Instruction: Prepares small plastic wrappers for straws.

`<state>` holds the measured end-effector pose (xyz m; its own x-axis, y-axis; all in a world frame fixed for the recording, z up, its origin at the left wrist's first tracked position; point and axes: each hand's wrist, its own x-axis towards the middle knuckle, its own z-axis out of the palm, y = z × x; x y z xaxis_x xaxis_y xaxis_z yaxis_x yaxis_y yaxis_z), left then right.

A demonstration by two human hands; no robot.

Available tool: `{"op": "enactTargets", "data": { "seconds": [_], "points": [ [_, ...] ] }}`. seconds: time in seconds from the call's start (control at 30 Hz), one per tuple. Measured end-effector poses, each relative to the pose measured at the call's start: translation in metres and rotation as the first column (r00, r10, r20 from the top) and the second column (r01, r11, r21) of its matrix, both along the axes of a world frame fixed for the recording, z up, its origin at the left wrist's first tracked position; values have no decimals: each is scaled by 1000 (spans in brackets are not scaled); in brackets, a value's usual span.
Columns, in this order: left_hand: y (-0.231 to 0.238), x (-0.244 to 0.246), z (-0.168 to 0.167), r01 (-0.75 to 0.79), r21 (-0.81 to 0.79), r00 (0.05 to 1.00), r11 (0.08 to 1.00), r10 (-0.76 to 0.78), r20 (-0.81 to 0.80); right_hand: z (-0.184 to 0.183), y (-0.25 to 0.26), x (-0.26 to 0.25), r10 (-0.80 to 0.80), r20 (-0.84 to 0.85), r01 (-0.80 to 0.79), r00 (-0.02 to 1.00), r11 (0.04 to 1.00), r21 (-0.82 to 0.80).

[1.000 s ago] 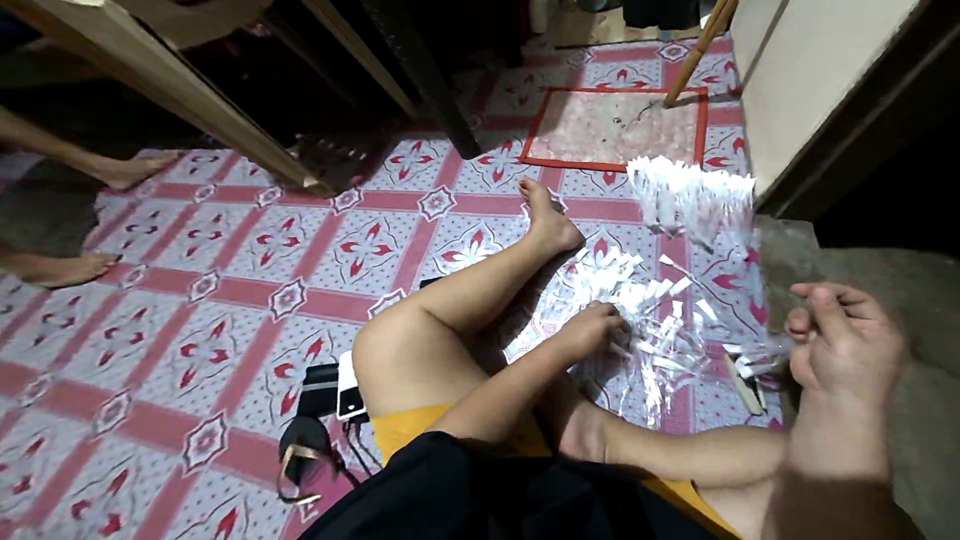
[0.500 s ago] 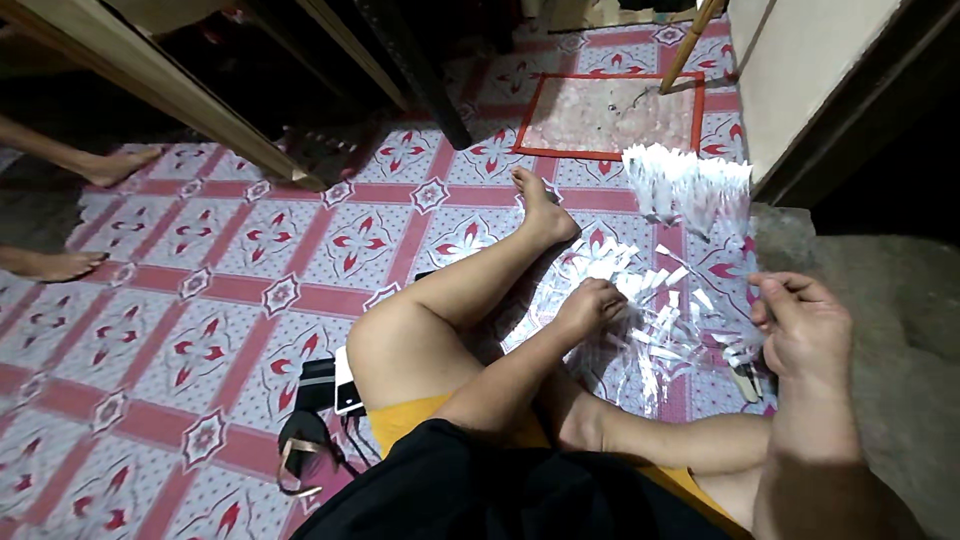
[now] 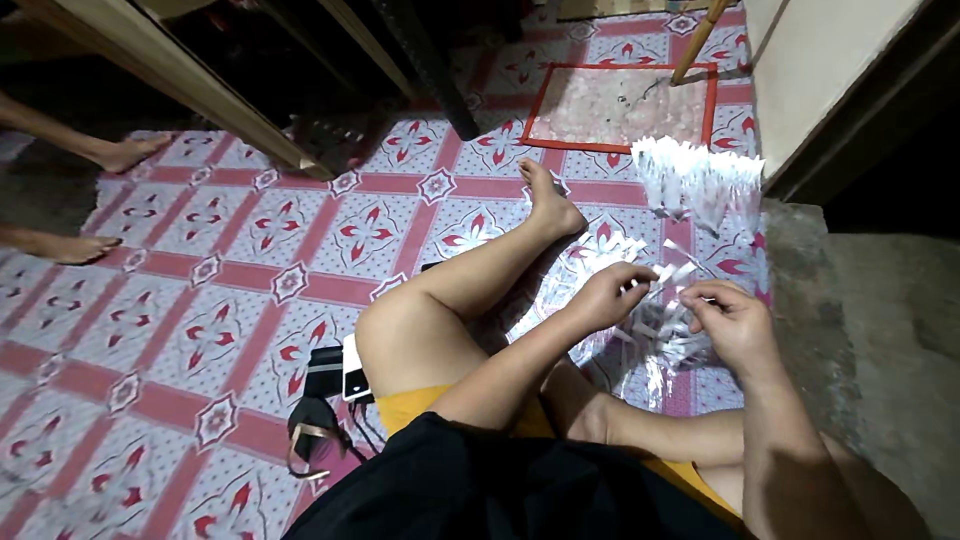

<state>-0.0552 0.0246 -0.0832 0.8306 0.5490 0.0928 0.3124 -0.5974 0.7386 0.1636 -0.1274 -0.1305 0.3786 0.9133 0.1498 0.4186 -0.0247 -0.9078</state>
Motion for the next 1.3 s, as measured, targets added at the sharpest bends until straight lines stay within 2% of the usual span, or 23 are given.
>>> {"op": "enactTargets", "data": {
  "seconds": [0.07,0.13,0.23,0.3,0.4,0.5,0.6,0.67,0.73,0.83,0.93,1.1,1.3],
  "points": [
    [12,-5,-76,209,253,957,945,-145,-252,1,-2,7,-23,2,23,1000,1000,7],
    [8,-13,-123,396,268,883,878,-285,-373,4,-3,10,-45,-1,45,999,999,17],
    [-4,-18,-150,469,223,833,854,-345,-432,3,-2,13,-72,-23,73,997,997,16],
    [-1,-14,-153,426,257,884,868,-337,-325,3,-3,18,-82,-34,82,996,997,7],
    [8,1,-127,176,286,984,942,-176,-26,9,-7,20,-74,-60,77,995,996,39],
    [9,16,-61,-70,124,963,990,35,266,21,-8,18,-61,-110,73,992,991,108],
    [-5,20,24,-63,-115,897,991,107,429,34,-9,14,-42,-189,80,981,977,197],
    [-14,24,53,-44,-264,863,964,169,475,39,-10,12,-20,-226,80,974,963,258],
    [-21,31,63,-3,-424,813,906,249,526,41,-11,9,1,-254,84,967,942,324],
    [-27,41,60,-3,-527,782,850,331,528,42,-9,3,51,-266,64,963,912,405],
    [-26,46,50,13,-463,778,886,282,562,45,-5,-6,60,-278,47,959,931,361],
    [-30,42,74,-97,-386,867,917,269,420,39,1,-13,-51,-262,106,964,974,199],
    [-34,32,92,9,-357,852,934,180,491,40,1,-16,-90,-236,134,968,976,174]
  ]
}}
